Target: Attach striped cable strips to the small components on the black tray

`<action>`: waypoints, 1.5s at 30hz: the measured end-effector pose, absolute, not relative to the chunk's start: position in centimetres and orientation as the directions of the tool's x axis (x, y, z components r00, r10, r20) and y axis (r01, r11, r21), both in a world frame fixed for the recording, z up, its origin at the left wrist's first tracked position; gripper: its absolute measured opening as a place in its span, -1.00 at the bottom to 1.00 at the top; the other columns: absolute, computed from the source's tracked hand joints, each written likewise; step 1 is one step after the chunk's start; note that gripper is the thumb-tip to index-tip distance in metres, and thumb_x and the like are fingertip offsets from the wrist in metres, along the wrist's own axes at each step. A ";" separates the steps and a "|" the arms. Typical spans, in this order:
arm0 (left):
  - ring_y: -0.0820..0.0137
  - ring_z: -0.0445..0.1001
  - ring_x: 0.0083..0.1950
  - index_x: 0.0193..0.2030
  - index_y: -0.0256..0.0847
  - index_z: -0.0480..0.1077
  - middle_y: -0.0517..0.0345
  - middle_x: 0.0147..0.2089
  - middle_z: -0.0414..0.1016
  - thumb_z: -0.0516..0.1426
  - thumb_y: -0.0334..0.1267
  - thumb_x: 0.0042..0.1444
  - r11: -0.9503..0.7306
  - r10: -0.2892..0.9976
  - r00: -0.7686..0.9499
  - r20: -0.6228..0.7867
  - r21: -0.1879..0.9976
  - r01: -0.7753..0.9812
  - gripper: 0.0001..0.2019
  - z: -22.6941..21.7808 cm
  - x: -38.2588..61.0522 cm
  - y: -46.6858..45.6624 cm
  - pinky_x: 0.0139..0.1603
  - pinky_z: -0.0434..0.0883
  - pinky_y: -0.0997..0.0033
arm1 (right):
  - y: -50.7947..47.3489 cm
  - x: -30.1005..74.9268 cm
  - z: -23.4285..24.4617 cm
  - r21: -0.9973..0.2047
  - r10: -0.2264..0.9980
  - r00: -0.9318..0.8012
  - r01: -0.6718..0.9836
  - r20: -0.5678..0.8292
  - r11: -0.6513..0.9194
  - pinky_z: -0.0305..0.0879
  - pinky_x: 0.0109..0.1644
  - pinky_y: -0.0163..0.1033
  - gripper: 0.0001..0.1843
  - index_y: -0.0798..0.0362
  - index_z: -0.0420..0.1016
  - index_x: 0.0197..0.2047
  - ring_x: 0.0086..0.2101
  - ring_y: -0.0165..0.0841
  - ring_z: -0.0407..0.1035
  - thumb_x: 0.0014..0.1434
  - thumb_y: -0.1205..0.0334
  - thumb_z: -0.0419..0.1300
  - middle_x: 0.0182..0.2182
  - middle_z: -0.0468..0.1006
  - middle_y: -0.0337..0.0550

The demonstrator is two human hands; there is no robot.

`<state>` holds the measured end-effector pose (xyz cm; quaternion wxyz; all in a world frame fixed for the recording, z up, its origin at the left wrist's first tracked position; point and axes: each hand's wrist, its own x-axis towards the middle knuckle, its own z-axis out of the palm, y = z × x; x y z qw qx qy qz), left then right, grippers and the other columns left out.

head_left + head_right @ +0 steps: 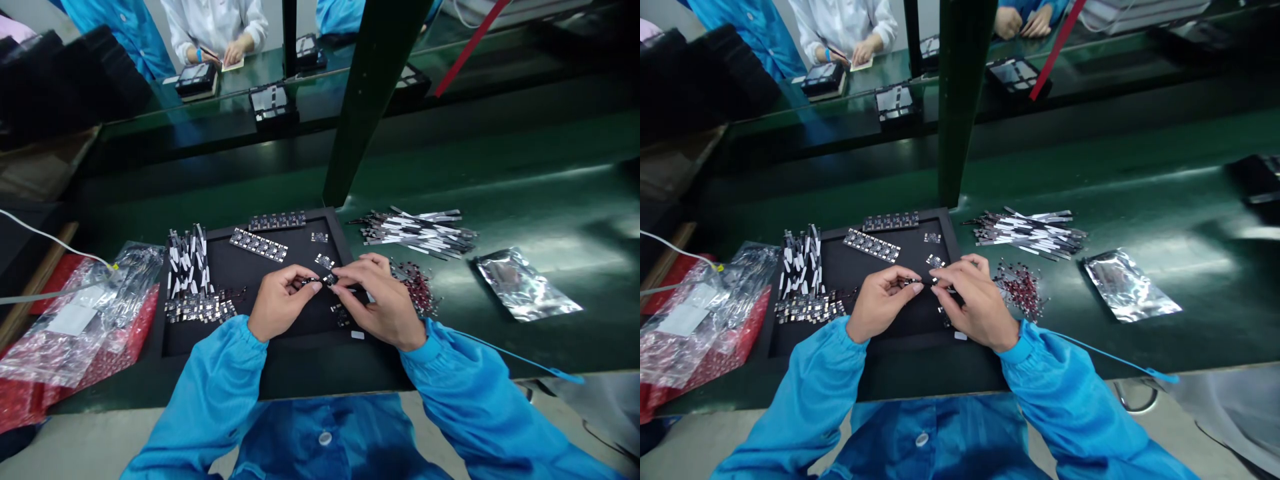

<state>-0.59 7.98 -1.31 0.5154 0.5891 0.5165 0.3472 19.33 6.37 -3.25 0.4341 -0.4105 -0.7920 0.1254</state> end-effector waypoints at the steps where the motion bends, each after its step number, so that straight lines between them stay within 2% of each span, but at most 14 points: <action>1: 0.46 0.40 -0.40 -0.22 -0.26 0.57 0.11 -0.36 0.56 0.29 -0.20 0.10 0.061 0.967 0.224 -0.119 0.966 0.249 -0.82 -1.3 -0.6 8.0 -0.42 0.29 0.50 | 6.4 19.3 -3.2 -0.551 0.755 -0.288 0.541 0.590 0.636 0.25 0.10 0.12 -0.62 -0.07 0.39 0.10 -0.25 -0.23 0.50 0.25 0.43 0.21 -0.33 0.61 -0.19; 15: 0.38 0.52 -0.32 -0.25 -0.21 0.59 0.12 -0.30 0.62 0.29 -0.20 0.14 -0.021 0.976 0.213 -0.045 0.955 0.297 -0.86 -1.4 -0.6 7.8 -0.31 0.40 0.44 | 6.4 19.4 -3.1 -0.537 0.742 -0.288 0.540 0.606 0.648 0.27 0.10 0.12 -0.65 -0.06 0.43 0.07 -0.28 -0.23 0.50 0.25 0.42 0.22 -0.35 0.62 -0.19; 21: 0.30 0.60 -0.15 -0.25 -0.18 0.59 0.11 -0.23 0.66 0.27 -0.27 0.17 -0.154 0.967 0.241 0.079 0.937 0.314 -0.93 -0.9 -0.6 7.7 -0.06 0.47 0.34 | 6.3 19.4 -3.0 -0.536 0.744 -0.291 0.543 0.601 0.646 0.27 0.12 0.14 -0.68 -0.08 0.47 0.03 -0.28 -0.23 0.51 0.24 0.41 0.22 -0.33 0.63 -0.19; 26: 0.30 0.61 -0.18 -0.27 -0.16 0.60 0.10 -0.24 0.66 0.26 -0.30 0.19 -0.228 0.954 0.263 0.145 0.919 0.322 -0.94 -1.0 -0.7 7.8 -0.08 0.49 0.33 | 6.4 19.4 -3.2 -0.516 0.729 -0.303 0.545 0.614 0.661 0.29 0.11 0.14 -0.68 -0.07 0.44 0.03 -0.27 -0.24 0.51 0.23 0.43 0.23 -0.32 0.63 -0.18; 31: 0.30 0.61 -0.19 -0.29 -0.17 0.61 0.08 -0.25 0.66 0.25 -0.32 0.19 -0.226 0.957 0.246 0.151 0.923 0.312 -0.92 -0.8 -0.6 7.4 -0.06 0.50 0.31 | 6.1 19.5 -3.2 -0.508 0.712 -0.330 0.523 0.620 0.685 0.32 0.09 0.14 -0.69 -0.04 0.44 0.01 -0.28 -0.23 0.51 0.23 0.44 0.25 -0.28 0.62 -0.14; 34: 0.31 0.61 -0.23 -0.29 -0.19 0.61 0.07 -0.27 0.66 0.24 -0.30 0.20 -0.194 0.962 0.242 0.124 0.936 0.292 -0.91 -0.9 -0.4 7.0 -0.12 0.51 0.35 | 6.0 19.6 -3.4 -0.503 0.709 -0.331 0.524 0.623 0.687 0.33 0.08 0.15 -0.72 -0.05 0.47 0.00 -0.31 -0.21 0.51 0.23 0.39 0.26 -0.28 0.62 -0.11; 37: 0.32 0.62 -0.24 -0.30 -0.21 0.61 0.04 -0.27 0.66 0.25 -0.28 0.18 -0.234 0.948 0.276 0.159 0.935 0.265 -0.90 -1.4 -0.3 6.8 -0.17 0.52 0.38 | 6.1 19.4 -3.7 -0.492 0.684 -0.343 0.499 0.644 0.714 0.34 0.14 0.13 -0.76 -0.06 0.49 0.00 -0.30 -0.18 0.53 0.26 0.31 0.26 -0.27 0.63 -0.13; 39: 0.31 0.63 -0.22 -0.30 -0.24 0.61 0.00 -0.25 0.66 0.24 -0.30 0.19 -0.287 0.932 0.297 0.209 0.926 0.246 -0.88 -1.7 -0.3 6.7 -0.14 0.53 0.39 | 6.0 19.3 -3.7 -0.481 0.668 -0.367 0.482 0.648 0.732 0.40 0.09 0.03 -0.78 -0.07 0.50 0.00 -0.26 -0.17 0.55 0.27 0.27 0.26 -0.26 0.64 -0.13; 41: 0.31 0.63 -0.22 -0.28 -0.27 0.61 -0.03 -0.25 0.66 0.22 -0.31 0.20 -0.319 0.922 0.303 0.241 0.917 0.240 -0.87 -2.0 -0.2 6.5 -0.12 0.54 0.39 | 5.9 19.3 -3.6 -0.489 0.674 -0.394 0.475 0.625 0.731 0.46 -0.05 -0.10 -0.81 -0.06 0.51 -0.02 -0.24 -0.20 0.56 0.29 0.25 0.24 -0.23 0.64 -0.13; 43: 0.31 0.64 -0.21 -0.28 -0.26 0.61 -0.03 -0.24 0.66 0.22 -0.30 0.21 -0.326 0.921 0.304 0.246 0.912 0.248 -0.87 -2.1 -0.2 6.4 -0.12 0.55 0.39 | 5.7 19.4 -3.5 -0.520 0.698 -0.396 0.472 0.597 0.712 0.47 -0.18 -0.18 -0.84 -0.04 0.52 -0.04 -0.27 -0.25 0.57 0.30 0.20 0.24 -0.21 0.64 -0.13; 45: 0.32 0.64 -0.20 -0.27 -0.24 0.61 -0.01 -0.23 0.67 0.21 -0.29 0.22 -0.334 0.918 0.309 0.248 0.904 0.266 -0.87 -2.3 -0.2 6.4 -0.10 0.56 0.40 | 5.6 19.5 -3.4 -0.560 0.730 -0.384 0.471 0.565 0.682 0.46 -0.23 -0.21 -0.83 -0.02 0.52 -0.05 -0.28 -0.26 0.57 0.30 0.16 0.25 -0.20 0.64 -0.13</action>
